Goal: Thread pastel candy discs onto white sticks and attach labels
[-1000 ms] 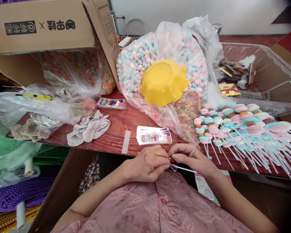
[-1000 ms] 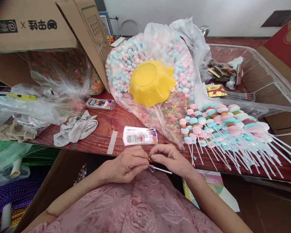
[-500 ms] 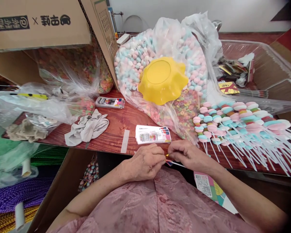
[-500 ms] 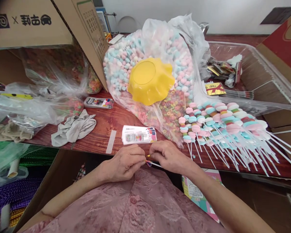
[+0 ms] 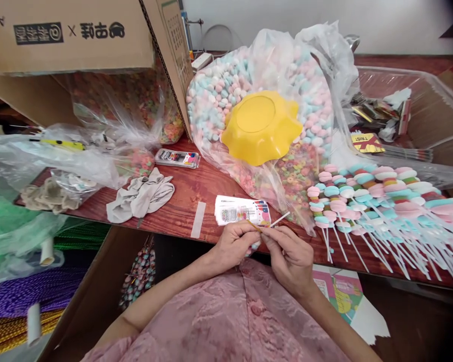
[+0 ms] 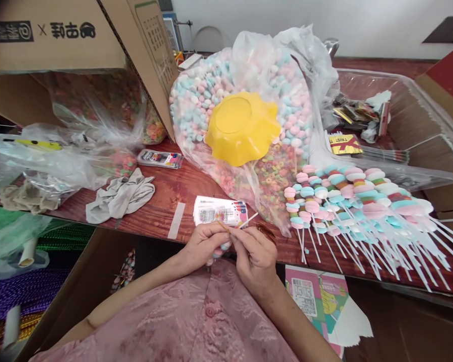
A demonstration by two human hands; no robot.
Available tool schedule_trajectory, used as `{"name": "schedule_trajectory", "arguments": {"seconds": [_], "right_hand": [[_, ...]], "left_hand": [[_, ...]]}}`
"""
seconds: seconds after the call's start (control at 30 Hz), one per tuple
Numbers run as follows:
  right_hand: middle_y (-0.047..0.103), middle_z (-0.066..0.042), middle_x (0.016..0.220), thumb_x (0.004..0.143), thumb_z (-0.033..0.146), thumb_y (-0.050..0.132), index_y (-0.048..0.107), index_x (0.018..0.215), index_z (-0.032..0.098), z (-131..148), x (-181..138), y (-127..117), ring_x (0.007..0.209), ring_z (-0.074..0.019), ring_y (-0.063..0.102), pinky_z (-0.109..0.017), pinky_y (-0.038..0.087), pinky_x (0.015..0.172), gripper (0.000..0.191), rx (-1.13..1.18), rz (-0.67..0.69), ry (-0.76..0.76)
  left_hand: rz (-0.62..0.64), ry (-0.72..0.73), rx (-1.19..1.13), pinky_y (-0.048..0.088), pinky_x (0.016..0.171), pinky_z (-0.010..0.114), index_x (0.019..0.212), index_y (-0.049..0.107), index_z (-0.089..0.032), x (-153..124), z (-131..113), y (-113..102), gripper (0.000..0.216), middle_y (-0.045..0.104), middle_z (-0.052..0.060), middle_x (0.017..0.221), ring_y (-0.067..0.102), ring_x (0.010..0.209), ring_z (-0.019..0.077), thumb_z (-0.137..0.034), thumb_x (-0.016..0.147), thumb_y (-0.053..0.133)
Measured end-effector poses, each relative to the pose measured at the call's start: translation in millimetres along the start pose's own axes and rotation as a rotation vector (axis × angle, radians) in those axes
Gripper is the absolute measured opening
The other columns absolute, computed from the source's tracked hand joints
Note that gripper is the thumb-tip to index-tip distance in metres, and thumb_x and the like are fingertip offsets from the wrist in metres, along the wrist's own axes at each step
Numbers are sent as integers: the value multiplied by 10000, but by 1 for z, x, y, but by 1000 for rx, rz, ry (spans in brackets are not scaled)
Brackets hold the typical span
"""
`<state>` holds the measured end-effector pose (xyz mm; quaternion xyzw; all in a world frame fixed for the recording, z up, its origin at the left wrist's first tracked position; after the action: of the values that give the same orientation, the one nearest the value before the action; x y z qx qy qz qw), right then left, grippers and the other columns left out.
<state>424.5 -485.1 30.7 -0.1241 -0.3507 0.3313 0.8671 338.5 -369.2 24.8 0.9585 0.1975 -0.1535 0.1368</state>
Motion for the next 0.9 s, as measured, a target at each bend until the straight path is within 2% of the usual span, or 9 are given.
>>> {"name": "schedule_trajectory", "arguments": {"seconds": [0.1,0.27,0.47,0.57,0.63,0.73,0.83,0.9], "right_hand": [[707,-45,774,877,89,555,736,977,219,-3,-1,3,636,-153,651,-274,535,575,244,35,-32,50],[703,-25,787,866,92,563,679,966,212,-5,0,4,665,-149,655,-270,533,618,195,36,-20,69],[583,35,668,860,126,564,583,991,216,-8,0,5,545,-113,543,-235,465,540,160,-52,38,59],[604,17,682,858,143,571,582,919,212,-7,-1,4,568,-126,558,-249,463,548,92,-112,20,10],[622,5,682,857,168,596,591,842,211,-8,-6,3,576,-134,562,-264,461,559,47,-130,4,31],[640,-1,680,862,217,626,625,792,210,-10,-17,4,590,-142,573,-272,472,575,70,-16,-24,198],[649,-5,686,857,281,642,656,778,197,-17,-22,6,605,-142,582,-262,485,573,117,307,-12,477],[600,7,618,818,329,677,636,724,179,-24,-21,6,541,-122,522,-246,445,519,181,560,40,631]], "left_hand": [[-42,-67,-68,255,386,165,644,558,-158,-4,-2,0,214,466,-34,589,367,458,52,-325,776,587],[-47,-51,-144,241,347,152,646,567,-149,-6,0,0,334,458,-45,561,359,419,37,-449,774,641],[-74,-119,-260,209,302,159,673,606,-141,-2,7,-4,296,496,-42,547,379,374,45,-413,695,722],[-112,-140,-313,229,325,156,675,604,-138,-1,7,-4,309,493,-49,521,379,371,41,-409,664,751],[-119,-132,-327,205,330,156,671,586,-145,-1,8,-3,323,479,-56,510,363,369,40,-421,665,755],[-122,-78,-288,189,348,166,648,570,-153,1,8,-1,326,464,-55,513,344,384,40,-429,695,737],[-106,33,-153,263,412,182,641,608,-148,3,5,0,291,483,-32,546,375,450,52,-405,749,692],[-83,132,-26,315,473,194,627,629,-146,5,2,0,279,508,-10,576,414,514,69,-373,785,658]]}}
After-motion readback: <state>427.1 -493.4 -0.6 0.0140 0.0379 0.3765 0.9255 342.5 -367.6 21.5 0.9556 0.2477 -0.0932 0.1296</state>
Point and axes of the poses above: each hand's wrist, its own x-axis towards the middle knuckle, its own y-axis out of the palm, z = x × y, the point moved 1 cm from there along x, towards the middle knuckle
